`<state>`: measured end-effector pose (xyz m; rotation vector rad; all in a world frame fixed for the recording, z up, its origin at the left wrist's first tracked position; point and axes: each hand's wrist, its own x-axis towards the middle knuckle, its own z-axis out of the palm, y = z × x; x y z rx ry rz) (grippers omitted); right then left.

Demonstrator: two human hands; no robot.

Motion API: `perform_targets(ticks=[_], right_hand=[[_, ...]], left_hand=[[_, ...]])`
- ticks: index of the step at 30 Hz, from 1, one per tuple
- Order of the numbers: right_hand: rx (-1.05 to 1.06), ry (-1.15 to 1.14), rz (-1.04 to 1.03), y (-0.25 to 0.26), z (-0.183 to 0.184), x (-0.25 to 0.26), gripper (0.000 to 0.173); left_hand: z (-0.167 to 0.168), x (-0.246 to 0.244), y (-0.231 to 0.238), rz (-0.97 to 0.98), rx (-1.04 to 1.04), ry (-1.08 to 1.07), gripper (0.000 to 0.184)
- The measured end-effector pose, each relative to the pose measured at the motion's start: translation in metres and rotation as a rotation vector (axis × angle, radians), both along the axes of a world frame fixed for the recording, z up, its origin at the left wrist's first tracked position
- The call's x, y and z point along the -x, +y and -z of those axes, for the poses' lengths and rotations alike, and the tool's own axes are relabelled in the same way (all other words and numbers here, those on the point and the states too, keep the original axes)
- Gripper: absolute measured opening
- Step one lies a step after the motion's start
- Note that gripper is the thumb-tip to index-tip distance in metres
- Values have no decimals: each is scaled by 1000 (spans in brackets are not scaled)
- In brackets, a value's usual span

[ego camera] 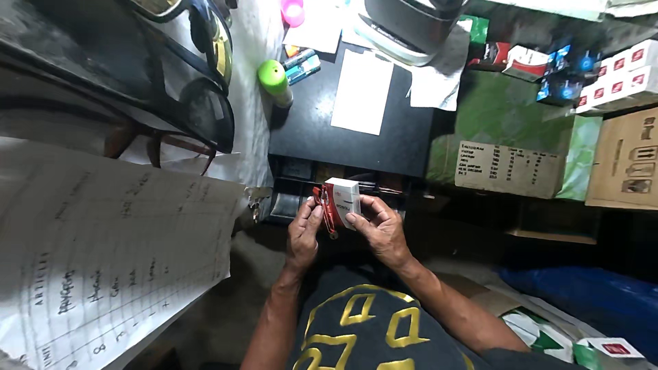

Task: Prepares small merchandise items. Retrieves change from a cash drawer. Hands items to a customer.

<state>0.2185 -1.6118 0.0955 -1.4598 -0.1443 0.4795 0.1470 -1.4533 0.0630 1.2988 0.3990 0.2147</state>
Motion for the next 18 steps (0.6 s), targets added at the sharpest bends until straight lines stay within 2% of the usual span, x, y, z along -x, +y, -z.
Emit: perform_targets(ticks=[18], right_hand=[[20, -17, 7, 1, 4, 0, 38]], left_hand=[[-4, -4, -1, 20, 18, -6, 34]])
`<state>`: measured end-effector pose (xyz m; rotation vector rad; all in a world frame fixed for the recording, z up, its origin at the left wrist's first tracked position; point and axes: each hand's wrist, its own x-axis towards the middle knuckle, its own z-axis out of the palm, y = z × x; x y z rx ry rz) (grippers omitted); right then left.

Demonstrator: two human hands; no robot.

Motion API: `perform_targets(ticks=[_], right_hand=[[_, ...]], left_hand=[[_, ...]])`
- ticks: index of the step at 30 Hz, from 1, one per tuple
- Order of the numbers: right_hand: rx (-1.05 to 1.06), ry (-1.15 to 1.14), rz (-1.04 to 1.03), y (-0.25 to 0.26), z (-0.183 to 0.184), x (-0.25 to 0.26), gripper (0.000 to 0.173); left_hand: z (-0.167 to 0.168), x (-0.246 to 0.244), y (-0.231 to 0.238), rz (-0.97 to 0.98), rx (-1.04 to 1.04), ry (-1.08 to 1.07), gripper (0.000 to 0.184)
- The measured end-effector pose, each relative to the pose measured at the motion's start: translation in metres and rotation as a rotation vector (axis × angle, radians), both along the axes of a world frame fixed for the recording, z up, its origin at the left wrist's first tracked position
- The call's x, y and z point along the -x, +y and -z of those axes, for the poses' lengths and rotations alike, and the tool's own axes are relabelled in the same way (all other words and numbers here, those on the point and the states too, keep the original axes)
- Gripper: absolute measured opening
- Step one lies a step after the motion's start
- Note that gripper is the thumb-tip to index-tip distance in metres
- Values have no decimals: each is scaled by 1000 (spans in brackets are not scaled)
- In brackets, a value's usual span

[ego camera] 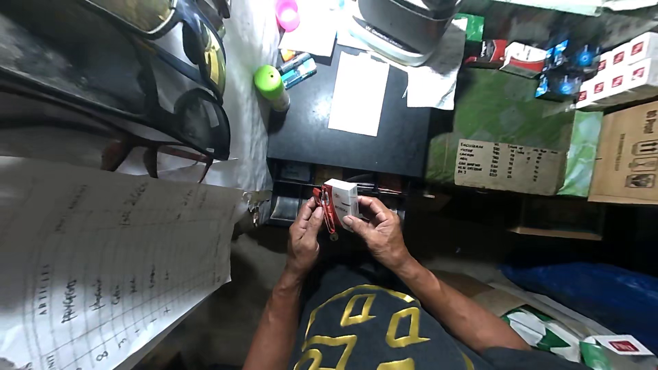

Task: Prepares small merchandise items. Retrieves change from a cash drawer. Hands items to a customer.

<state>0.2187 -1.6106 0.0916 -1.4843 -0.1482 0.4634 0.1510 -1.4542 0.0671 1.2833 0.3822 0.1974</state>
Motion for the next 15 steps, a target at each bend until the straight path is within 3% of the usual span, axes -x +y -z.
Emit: perform_targets(ticks=[15], right_hand=[[113, -105, 13, 11, 3, 25, 39]], left_hand=[[-3, 19, 5, 31, -99, 29, 37]])
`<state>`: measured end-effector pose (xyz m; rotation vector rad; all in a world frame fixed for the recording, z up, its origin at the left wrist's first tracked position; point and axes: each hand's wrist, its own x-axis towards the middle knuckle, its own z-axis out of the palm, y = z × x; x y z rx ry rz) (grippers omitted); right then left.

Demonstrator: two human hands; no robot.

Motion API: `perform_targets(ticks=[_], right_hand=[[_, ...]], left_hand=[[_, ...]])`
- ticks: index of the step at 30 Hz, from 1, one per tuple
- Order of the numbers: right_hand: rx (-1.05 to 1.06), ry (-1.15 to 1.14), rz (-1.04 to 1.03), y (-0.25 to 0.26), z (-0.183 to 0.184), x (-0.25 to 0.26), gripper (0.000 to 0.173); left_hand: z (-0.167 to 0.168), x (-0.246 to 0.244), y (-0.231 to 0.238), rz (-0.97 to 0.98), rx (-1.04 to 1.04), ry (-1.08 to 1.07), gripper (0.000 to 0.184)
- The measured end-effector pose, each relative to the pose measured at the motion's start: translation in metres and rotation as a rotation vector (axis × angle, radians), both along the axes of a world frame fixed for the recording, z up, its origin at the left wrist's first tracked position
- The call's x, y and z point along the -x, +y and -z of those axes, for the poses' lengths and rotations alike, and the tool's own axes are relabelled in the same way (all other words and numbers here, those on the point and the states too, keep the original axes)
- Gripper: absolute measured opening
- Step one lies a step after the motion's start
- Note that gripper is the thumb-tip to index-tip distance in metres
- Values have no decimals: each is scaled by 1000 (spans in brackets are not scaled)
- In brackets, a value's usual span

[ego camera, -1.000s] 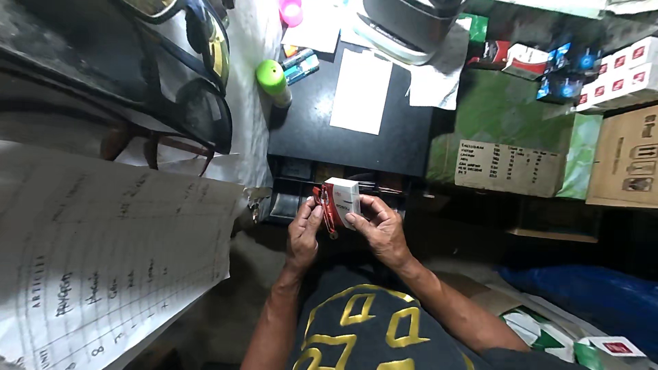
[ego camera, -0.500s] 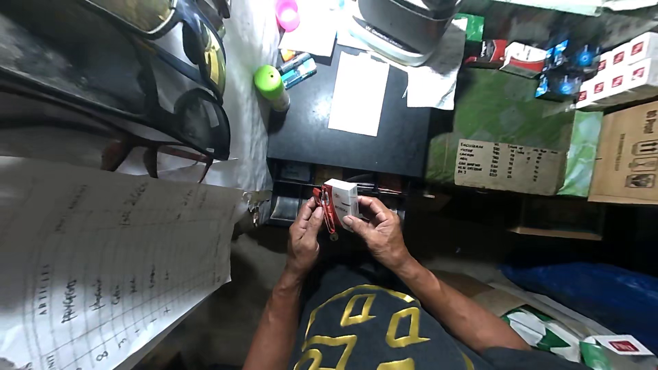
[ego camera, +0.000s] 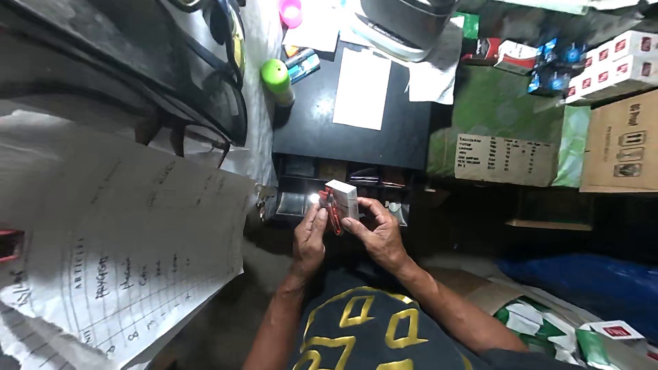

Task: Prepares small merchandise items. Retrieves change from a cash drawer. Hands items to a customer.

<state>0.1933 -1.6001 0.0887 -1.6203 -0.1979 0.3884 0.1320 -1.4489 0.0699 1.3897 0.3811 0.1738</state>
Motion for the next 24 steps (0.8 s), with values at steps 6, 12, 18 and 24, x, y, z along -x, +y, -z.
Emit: perform_targets(ticks=[6, 12, 18, 24], right_hand=[[-63, 99, -36, -3, -4, 5, 39], [-130, 156, -101, -13, -7, -10, 40], [-149, 222, -142, -33, -2, -29, 35], [-80, 301, -207, -44, 5, -33, 42]], left_hand=[[-2, 10, 2, 17, -4, 42, 36], [5, 8, -17, -110, 2, -20, 33], [2, -3, -38, -128, 37, -2, 40], [0, -3, -59, -191, 20, 57, 44]])
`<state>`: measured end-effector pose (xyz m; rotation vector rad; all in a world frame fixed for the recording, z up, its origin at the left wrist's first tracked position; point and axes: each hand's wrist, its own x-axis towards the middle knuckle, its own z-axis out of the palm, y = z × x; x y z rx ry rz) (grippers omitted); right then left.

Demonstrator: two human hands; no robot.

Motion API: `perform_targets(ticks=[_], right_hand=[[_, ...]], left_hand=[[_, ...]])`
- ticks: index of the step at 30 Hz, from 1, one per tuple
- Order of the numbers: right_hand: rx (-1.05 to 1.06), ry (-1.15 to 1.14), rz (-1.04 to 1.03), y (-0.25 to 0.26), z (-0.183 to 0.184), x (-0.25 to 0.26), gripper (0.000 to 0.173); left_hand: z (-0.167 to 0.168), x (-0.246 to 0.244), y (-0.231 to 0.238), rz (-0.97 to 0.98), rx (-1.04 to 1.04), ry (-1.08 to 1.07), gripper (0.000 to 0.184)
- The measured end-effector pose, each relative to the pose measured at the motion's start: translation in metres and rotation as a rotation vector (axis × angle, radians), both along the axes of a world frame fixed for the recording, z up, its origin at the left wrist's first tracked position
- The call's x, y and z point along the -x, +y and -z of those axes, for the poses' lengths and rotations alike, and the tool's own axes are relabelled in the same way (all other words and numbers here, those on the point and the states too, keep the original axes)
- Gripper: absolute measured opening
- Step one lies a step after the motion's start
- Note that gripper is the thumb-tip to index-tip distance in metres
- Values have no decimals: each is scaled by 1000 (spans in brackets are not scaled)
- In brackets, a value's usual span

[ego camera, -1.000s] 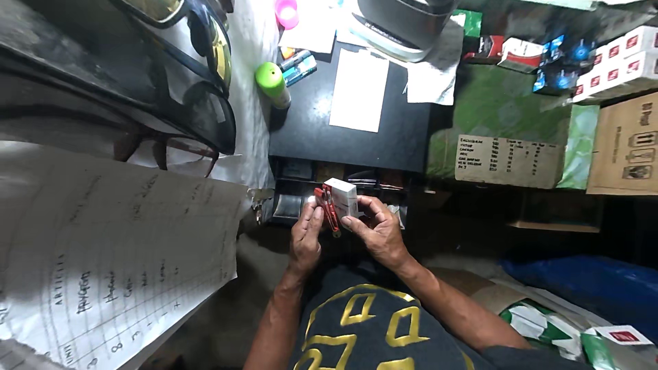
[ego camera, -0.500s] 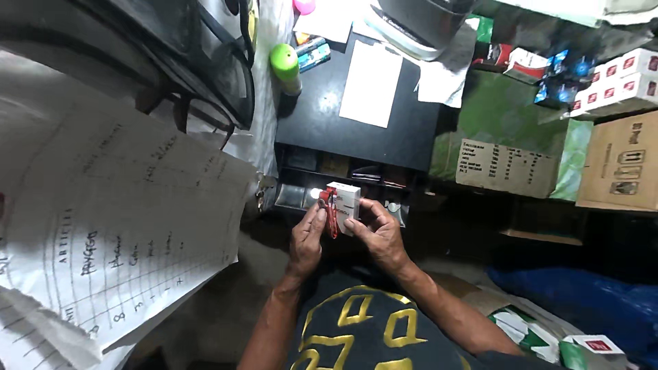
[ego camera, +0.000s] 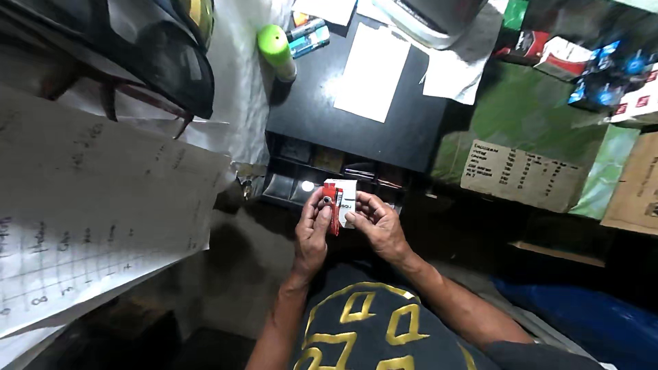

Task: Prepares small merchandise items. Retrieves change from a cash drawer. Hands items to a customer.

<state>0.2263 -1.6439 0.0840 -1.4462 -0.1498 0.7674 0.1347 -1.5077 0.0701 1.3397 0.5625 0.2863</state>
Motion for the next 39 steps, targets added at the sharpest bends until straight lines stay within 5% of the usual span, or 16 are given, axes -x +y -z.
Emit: perform_targets(ticks=[6, 16, 21, 28, 34, 39], right_hand=[[108, -119, -58, 6, 1, 10, 76], [43, 54, 70, 37, -2, 59, 65], [166, -223, 45, 57, 9, 96, 67], [379, -540, -38, 47, 5, 108, 59], [907, -886, -66, -23, -14, 31, 21], [1342, -832, -589, -20, -6, -26, 15]], left_hand=[[-12, -4, 1, 58, -41, 87, 51], [2, 36, 61, 238, 30, 67, 63], [2, 46, 73, 288, 41, 120, 85], [8, 53, 80, 269, 17, 56, 59], [21, 47, 108, 411, -237, 119, 72], [32, 41, 115, 541, -401, 155, 78]])
